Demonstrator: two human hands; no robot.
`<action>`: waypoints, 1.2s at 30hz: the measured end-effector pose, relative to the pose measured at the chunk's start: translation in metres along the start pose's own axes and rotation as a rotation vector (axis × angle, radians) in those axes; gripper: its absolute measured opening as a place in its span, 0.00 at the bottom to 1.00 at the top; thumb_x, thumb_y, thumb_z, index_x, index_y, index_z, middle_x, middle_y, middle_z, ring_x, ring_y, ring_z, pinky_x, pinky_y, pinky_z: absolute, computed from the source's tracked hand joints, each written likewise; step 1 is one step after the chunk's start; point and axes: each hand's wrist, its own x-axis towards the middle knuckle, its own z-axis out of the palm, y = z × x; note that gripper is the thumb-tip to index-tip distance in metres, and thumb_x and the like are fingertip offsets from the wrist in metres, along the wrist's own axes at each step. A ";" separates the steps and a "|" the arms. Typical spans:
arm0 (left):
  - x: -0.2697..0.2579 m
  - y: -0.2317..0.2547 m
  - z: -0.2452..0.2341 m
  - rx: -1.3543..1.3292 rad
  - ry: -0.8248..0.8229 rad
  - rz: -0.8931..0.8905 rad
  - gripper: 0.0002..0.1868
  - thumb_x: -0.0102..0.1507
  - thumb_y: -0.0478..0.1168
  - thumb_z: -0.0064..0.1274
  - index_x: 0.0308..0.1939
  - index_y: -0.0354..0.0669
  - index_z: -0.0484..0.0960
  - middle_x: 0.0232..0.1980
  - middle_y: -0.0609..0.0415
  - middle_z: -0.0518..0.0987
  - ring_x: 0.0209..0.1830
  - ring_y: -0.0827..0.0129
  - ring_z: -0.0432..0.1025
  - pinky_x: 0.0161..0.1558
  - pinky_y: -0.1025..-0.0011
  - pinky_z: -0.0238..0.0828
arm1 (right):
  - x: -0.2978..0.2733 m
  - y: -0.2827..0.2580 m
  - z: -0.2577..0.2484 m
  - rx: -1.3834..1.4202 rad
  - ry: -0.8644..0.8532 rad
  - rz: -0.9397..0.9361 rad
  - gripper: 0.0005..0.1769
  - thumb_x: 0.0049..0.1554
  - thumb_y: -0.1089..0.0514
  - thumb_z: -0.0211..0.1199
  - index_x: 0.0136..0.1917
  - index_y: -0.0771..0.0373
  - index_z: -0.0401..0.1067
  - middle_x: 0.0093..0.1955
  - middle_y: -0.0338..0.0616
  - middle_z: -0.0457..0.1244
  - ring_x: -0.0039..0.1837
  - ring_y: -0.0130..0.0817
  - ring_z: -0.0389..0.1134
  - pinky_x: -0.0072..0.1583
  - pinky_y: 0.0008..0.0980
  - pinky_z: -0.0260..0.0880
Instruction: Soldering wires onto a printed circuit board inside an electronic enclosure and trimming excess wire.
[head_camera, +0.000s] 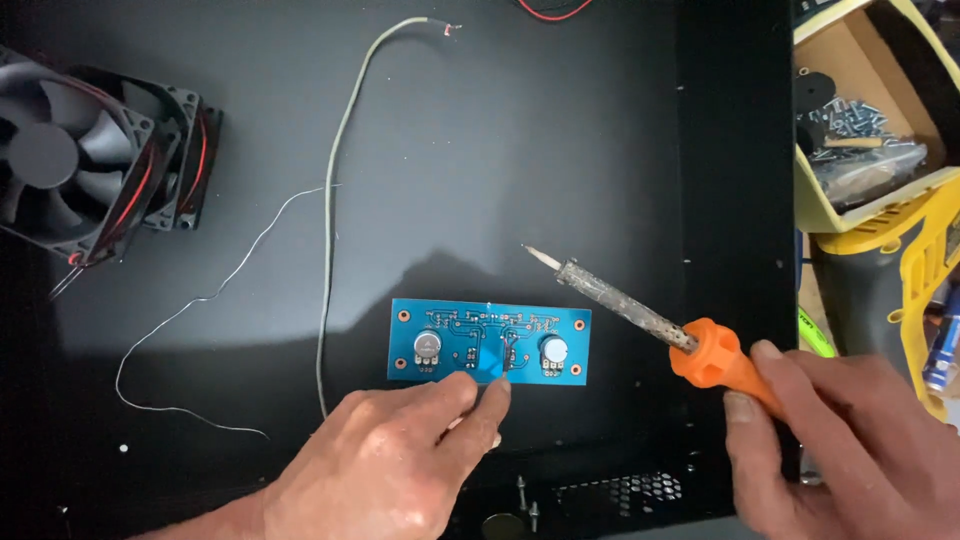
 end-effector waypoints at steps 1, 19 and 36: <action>0.001 0.001 -0.001 -0.003 0.006 -0.010 0.18 0.69 0.39 0.54 0.58 0.27 0.79 0.40 0.47 0.73 0.35 0.58 0.77 0.26 0.54 0.77 | 0.003 -0.002 0.000 0.069 0.016 0.096 0.22 0.51 0.57 0.69 0.57 0.69 0.75 0.51 0.62 0.69 0.47 0.51 0.71 0.47 0.43 0.74; 0.002 0.009 -0.008 0.146 0.187 -0.060 0.10 0.66 0.30 0.53 0.51 0.32 0.81 0.31 0.56 0.62 0.19 0.69 0.61 0.16 0.66 0.59 | 0.008 -0.007 0.002 0.075 0.173 0.228 0.17 0.62 0.70 0.66 0.63 0.81 0.73 0.59 0.77 0.66 0.55 0.62 0.68 0.57 0.49 0.70; -0.006 0.007 -0.014 0.213 0.161 0.006 0.13 0.62 0.32 0.49 0.50 0.36 0.79 0.37 0.57 0.68 0.13 0.63 0.65 0.10 0.60 0.57 | 0.100 -0.008 -0.029 0.515 -0.052 0.655 0.17 0.63 0.53 0.62 0.62 0.63 0.73 0.30 0.39 0.44 0.34 0.33 0.44 0.40 0.33 0.49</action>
